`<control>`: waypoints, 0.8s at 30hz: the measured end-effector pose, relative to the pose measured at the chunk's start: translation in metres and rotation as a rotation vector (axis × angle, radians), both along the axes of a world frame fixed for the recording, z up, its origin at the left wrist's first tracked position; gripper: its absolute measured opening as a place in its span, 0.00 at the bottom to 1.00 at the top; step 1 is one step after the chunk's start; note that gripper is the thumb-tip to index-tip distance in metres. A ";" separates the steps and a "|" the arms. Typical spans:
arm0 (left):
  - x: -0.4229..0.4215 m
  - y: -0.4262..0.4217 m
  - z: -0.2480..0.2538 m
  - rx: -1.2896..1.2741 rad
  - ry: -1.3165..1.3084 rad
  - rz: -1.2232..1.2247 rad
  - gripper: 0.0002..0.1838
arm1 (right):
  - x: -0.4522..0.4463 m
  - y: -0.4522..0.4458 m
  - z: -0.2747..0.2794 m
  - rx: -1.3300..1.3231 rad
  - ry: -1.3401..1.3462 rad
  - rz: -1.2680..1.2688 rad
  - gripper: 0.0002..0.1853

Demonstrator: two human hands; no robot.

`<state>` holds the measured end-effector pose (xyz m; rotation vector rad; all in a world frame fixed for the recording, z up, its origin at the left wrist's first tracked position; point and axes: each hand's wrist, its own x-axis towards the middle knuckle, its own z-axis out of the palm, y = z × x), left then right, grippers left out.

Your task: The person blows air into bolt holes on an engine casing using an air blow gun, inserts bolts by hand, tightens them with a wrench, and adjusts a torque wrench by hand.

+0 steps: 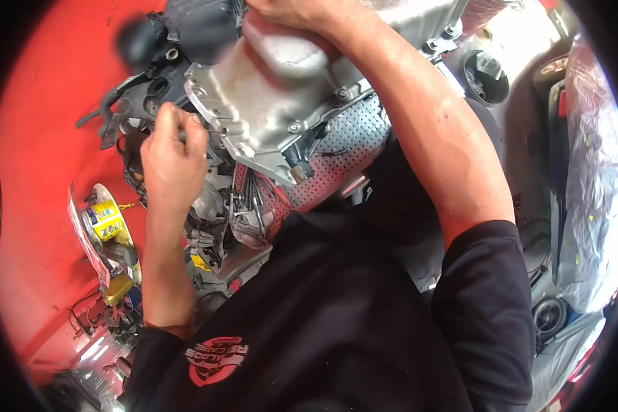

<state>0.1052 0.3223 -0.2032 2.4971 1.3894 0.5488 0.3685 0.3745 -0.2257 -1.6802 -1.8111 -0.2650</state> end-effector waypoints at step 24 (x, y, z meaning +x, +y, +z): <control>0.002 -0.002 -0.021 -0.061 0.406 -0.059 0.13 | 0.000 0.007 0.000 -0.022 0.074 -0.014 0.20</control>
